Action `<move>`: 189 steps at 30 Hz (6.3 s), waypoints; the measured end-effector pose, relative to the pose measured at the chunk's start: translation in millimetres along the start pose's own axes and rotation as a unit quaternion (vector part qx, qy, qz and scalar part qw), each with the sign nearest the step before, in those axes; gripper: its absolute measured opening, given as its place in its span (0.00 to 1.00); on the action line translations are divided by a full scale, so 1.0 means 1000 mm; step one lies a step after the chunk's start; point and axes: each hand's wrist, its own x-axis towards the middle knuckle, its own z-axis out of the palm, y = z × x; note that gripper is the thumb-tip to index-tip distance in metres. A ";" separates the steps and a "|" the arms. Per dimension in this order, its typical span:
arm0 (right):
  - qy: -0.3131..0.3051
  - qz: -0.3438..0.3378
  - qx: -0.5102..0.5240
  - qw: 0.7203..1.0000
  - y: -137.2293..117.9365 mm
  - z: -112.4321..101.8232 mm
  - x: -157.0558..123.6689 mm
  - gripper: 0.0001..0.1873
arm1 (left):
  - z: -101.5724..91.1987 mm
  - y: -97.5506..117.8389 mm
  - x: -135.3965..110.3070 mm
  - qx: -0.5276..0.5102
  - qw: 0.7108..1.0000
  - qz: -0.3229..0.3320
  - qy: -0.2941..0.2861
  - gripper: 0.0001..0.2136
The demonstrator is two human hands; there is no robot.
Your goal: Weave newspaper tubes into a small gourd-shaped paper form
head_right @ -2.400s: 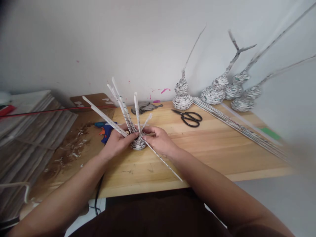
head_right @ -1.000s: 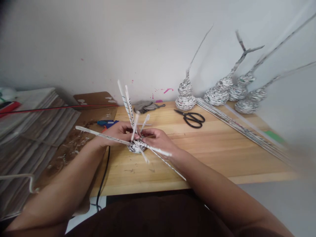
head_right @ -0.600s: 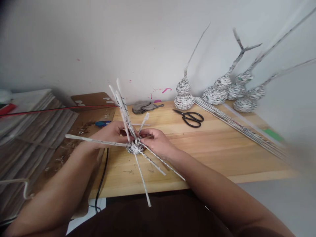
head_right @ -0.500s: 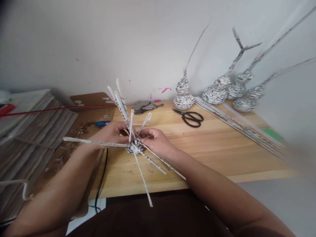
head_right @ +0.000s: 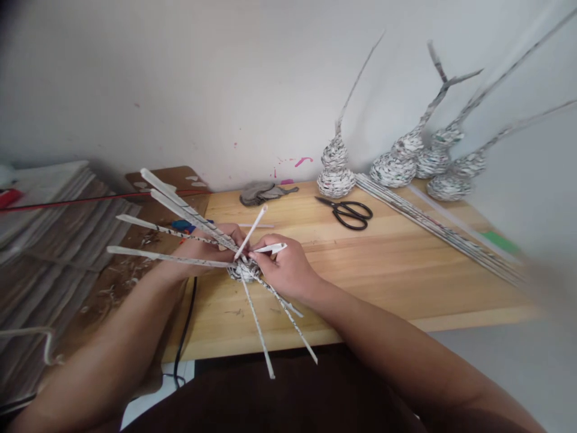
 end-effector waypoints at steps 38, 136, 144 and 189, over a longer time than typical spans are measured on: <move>-0.048 0.062 0.019 0.997 -0.002 -0.031 0.018 0.05 | 0.018 0.016 0.000 0.176 0.974 0.140 -0.020 0.11; 0.044 -0.229 -0.307 0.923 -0.001 -0.017 0.011 0.05 | 0.022 -0.003 0.007 -0.018 0.989 -0.082 0.118 0.04; -0.017 -0.215 -0.346 0.913 -0.010 -0.016 0.010 0.07 | 0.021 -0.004 0.006 -0.025 0.990 -0.086 0.105 0.07; 0.018 0.062 0.111 0.992 0.009 -0.010 0.017 0.13 | 0.025 0.003 0.001 -0.041 0.997 0.018 0.058 0.08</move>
